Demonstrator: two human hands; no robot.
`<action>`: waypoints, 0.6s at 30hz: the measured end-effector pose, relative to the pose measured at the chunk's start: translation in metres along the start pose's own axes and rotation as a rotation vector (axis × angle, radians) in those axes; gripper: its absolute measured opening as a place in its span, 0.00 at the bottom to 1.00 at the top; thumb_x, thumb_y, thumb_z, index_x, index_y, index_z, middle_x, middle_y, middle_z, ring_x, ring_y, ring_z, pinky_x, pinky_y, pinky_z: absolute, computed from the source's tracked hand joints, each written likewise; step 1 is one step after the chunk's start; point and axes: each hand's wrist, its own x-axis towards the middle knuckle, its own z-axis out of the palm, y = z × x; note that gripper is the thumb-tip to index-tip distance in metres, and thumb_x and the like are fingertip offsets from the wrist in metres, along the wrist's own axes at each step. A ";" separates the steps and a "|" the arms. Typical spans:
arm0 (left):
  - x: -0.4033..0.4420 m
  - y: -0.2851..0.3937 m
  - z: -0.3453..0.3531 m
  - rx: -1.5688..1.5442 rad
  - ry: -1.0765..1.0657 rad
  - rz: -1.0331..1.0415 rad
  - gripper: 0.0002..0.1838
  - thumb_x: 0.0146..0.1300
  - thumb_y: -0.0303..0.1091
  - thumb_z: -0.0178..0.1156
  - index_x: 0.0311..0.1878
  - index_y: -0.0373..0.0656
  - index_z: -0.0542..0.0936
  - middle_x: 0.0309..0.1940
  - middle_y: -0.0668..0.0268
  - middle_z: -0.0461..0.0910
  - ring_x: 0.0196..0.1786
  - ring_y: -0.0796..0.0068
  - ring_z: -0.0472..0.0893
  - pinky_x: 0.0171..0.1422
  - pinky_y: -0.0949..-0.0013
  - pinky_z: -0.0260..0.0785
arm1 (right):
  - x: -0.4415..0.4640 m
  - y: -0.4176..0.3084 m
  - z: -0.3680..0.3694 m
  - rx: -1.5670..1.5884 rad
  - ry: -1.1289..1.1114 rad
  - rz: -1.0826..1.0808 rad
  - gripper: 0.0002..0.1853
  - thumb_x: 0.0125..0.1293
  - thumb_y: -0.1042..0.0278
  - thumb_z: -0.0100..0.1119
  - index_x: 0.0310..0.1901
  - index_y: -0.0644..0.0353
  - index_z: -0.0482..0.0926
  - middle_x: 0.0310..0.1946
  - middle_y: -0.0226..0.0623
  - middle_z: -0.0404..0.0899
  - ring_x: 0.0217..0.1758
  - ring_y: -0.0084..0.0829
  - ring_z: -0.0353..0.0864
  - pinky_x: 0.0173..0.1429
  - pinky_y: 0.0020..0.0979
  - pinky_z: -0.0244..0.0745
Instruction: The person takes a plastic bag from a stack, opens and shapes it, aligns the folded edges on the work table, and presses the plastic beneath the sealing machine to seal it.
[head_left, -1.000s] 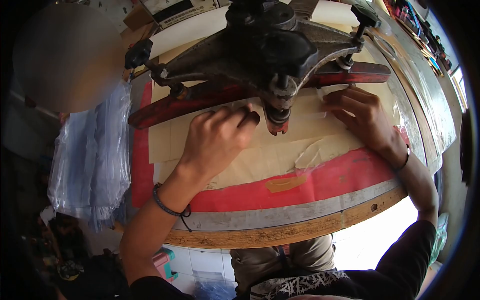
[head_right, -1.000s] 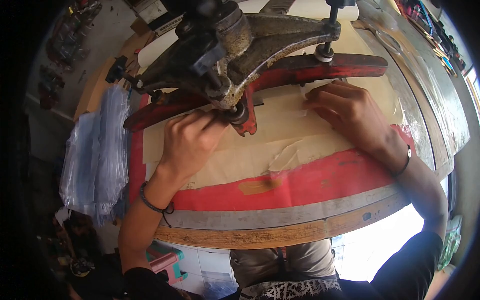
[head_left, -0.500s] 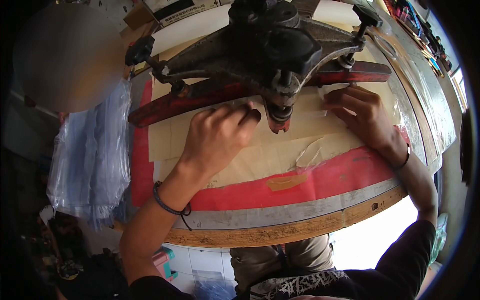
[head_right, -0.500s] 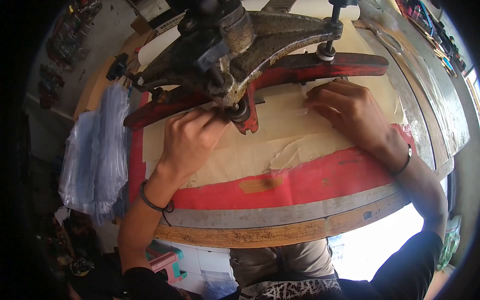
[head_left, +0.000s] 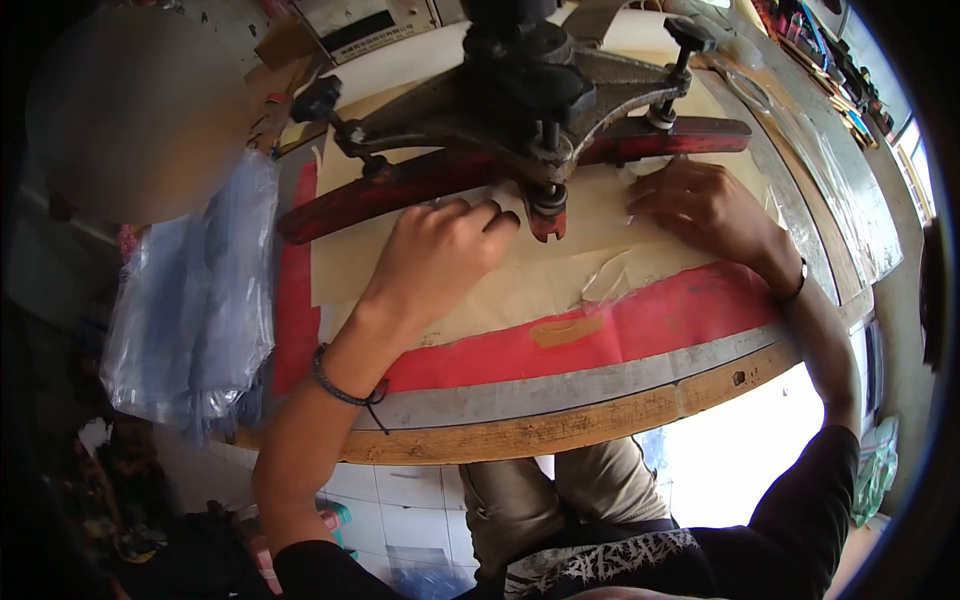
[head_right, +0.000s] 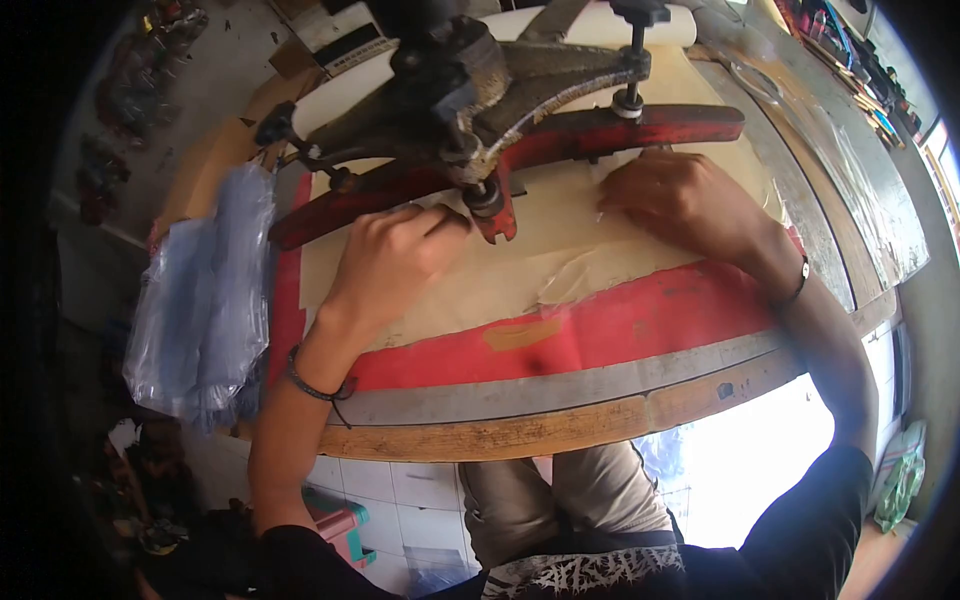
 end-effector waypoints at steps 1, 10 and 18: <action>-0.002 0.002 -0.002 -0.034 -0.042 -0.026 0.05 0.55 0.27 0.63 0.35 0.44 0.81 0.30 0.66 0.83 0.32 0.66 0.85 0.33 0.64 0.78 | -0.002 -0.002 -0.003 0.004 -0.021 0.011 0.11 0.54 0.80 0.65 0.40 0.59 0.84 0.41 0.37 0.85 0.44 0.42 0.84 0.50 0.39 0.81; 0.003 0.012 -0.042 -0.461 -0.552 -0.091 0.07 0.58 0.32 0.64 0.37 0.41 0.80 0.18 0.60 0.79 0.22 0.61 0.81 0.30 0.59 0.72 | 0.020 -0.058 -0.003 0.371 -0.261 -0.169 0.03 0.51 0.74 0.63 0.29 0.58 0.80 0.26 0.35 0.79 0.31 0.39 0.82 0.32 0.38 0.77; 0.009 0.025 -0.044 -1.281 -1.517 0.037 0.26 0.65 0.55 0.65 0.39 0.35 0.84 0.26 0.66 0.86 0.22 0.76 0.83 0.26 0.70 0.75 | 0.030 -0.124 0.048 0.380 -0.276 -0.445 0.10 0.57 0.59 0.61 0.36 0.54 0.80 0.31 0.31 0.75 0.28 0.33 0.80 0.29 0.37 0.77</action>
